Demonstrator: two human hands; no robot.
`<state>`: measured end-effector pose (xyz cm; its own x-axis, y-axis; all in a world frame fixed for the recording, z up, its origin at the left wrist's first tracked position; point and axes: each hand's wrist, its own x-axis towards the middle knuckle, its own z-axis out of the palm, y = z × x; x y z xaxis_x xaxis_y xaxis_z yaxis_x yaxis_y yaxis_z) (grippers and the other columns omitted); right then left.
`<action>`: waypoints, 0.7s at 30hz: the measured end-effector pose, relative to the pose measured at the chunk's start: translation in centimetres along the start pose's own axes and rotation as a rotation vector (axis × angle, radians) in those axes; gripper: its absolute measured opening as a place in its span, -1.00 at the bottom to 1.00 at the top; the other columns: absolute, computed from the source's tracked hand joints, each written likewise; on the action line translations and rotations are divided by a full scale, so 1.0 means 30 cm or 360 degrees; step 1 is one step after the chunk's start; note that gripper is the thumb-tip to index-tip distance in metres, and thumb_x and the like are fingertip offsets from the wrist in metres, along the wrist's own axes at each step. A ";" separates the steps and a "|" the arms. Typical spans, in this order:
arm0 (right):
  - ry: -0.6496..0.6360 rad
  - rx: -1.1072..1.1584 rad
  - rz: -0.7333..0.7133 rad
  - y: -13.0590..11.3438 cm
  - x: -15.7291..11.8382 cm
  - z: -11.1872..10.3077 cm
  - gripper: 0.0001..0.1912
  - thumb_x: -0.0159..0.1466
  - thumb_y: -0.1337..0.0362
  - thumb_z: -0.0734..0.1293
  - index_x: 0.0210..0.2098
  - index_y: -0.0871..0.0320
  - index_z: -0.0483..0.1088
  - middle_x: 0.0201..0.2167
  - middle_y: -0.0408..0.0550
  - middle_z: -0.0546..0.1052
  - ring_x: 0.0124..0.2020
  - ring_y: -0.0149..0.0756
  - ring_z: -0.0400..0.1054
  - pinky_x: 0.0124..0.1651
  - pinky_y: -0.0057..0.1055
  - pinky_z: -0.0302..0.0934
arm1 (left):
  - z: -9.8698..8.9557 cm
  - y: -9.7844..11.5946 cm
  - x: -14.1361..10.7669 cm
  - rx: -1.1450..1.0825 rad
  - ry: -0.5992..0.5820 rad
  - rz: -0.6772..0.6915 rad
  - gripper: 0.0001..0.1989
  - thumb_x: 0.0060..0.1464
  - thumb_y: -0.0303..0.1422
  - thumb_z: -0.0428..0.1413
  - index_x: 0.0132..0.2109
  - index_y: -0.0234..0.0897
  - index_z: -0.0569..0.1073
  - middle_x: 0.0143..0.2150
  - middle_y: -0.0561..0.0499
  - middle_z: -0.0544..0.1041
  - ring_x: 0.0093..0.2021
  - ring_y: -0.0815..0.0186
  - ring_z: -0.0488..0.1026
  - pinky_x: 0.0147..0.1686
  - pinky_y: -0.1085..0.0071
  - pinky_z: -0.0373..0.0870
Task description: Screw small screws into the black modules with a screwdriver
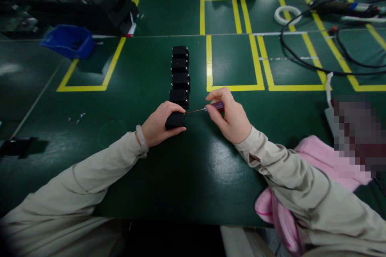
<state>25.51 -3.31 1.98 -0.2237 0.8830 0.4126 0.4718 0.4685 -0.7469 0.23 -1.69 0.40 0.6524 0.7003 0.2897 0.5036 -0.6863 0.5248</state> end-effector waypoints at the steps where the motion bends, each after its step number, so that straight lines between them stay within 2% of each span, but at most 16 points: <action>1: -0.0007 -0.0011 -0.0004 -0.003 0.002 -0.002 -0.89 0.34 0.24 0.28 -0.15 0.08 0.28 -0.34 -0.12 0.42 -0.39 -0.39 0.39 -0.42 -0.43 0.27 | 0.000 -0.001 0.000 0.0000 0.0001 0.0000 -0.63 0.13 -0.31 0.22 0.02 -0.29 0.31 -0.01 -0.13 0.44 0.01 0.14 0.40 0.02 0.18 0.36; 5: -0.0031 -0.0053 -0.0014 -0.012 0.006 -0.007 -0.90 0.35 0.23 0.26 -0.29 0.09 0.27 -0.47 -0.18 0.40 -0.47 -0.42 0.36 -0.44 -0.45 0.23 | 0.002 -0.003 0.000 -0.0003 -0.0008 -0.0004 -0.63 0.13 -0.29 0.21 0.02 -0.29 0.31 -0.01 -0.13 0.45 0.02 0.14 0.40 0.02 0.16 0.36; 7: -0.0025 -0.0038 -0.0007 -0.013 0.005 -0.006 -0.95 0.35 0.26 0.25 -0.21 0.08 0.28 -0.45 -0.17 0.41 -0.45 -0.40 0.37 -0.44 -0.43 0.24 | 0.002 -0.003 -0.001 -0.0003 -0.0010 -0.0010 -0.63 0.13 -0.29 0.21 0.03 -0.29 0.31 0.00 -0.13 0.45 0.02 0.14 0.40 0.03 0.16 0.36; 10: -0.0045 -0.0030 -0.0001 -0.013 0.002 -0.006 -0.86 0.35 0.29 0.23 -0.09 0.07 0.27 -0.40 -0.14 0.40 -0.42 -0.37 0.38 -0.43 -0.42 0.26 | 0.002 -0.003 -0.001 0.0004 -0.0023 -0.0035 -0.63 0.13 -0.29 0.21 0.03 -0.28 0.31 0.00 -0.13 0.44 0.02 0.13 0.40 0.03 0.14 0.37; 13: -0.0075 -0.0075 -0.0032 -0.022 0.007 -0.012 -0.96 0.34 0.26 0.25 -0.23 0.08 0.30 -0.45 -0.17 0.40 -0.47 -0.42 0.35 -0.45 -0.45 0.23 | 0.002 -0.003 -0.002 0.0008 -0.0023 -0.0039 -0.63 0.14 -0.28 0.20 0.03 -0.27 0.31 0.00 -0.13 0.44 0.03 0.12 0.40 0.03 0.14 0.36; 16: -0.0076 -0.0113 -0.0070 -0.032 0.012 -0.017 -0.88 0.34 0.24 0.27 -0.33 0.10 0.29 -0.52 -0.21 0.38 -0.54 -0.46 0.31 -0.47 -0.48 0.19 | 0.002 -0.002 -0.002 0.0006 -0.0013 -0.0029 -0.63 0.14 -0.28 0.20 0.03 -0.28 0.31 0.00 -0.13 0.44 0.03 0.13 0.40 0.03 0.15 0.36; 19: -0.0054 -0.0121 -0.0089 -0.038 0.010 -0.016 -0.96 0.34 0.28 0.25 -0.25 0.10 0.30 -0.48 -0.19 0.40 -0.52 -0.45 0.33 -0.44 -0.47 0.22 | 0.001 -0.002 -0.001 0.0004 -0.0003 -0.0017 -0.63 0.14 -0.30 0.21 0.03 -0.29 0.31 0.00 -0.13 0.44 0.02 0.14 0.40 0.03 0.16 0.37; 21: -0.0050 -0.0134 -0.0099 -0.040 0.007 -0.014 -0.90 0.33 0.31 0.24 -0.15 0.10 0.30 -0.43 -0.17 0.41 -0.49 -0.43 0.37 -0.41 -0.46 0.25 | 0.000 -0.001 -0.001 0.0003 -0.0001 -0.0015 -0.64 0.14 -0.30 0.21 0.03 -0.29 0.31 0.00 -0.13 0.44 0.01 0.14 0.40 0.03 0.16 0.37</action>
<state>25.25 -3.71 3.17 -0.2807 0.8532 0.4396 0.5256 0.5199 -0.6734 0.20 -1.67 0.37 0.6478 0.7068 0.2842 0.5111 -0.6799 0.5259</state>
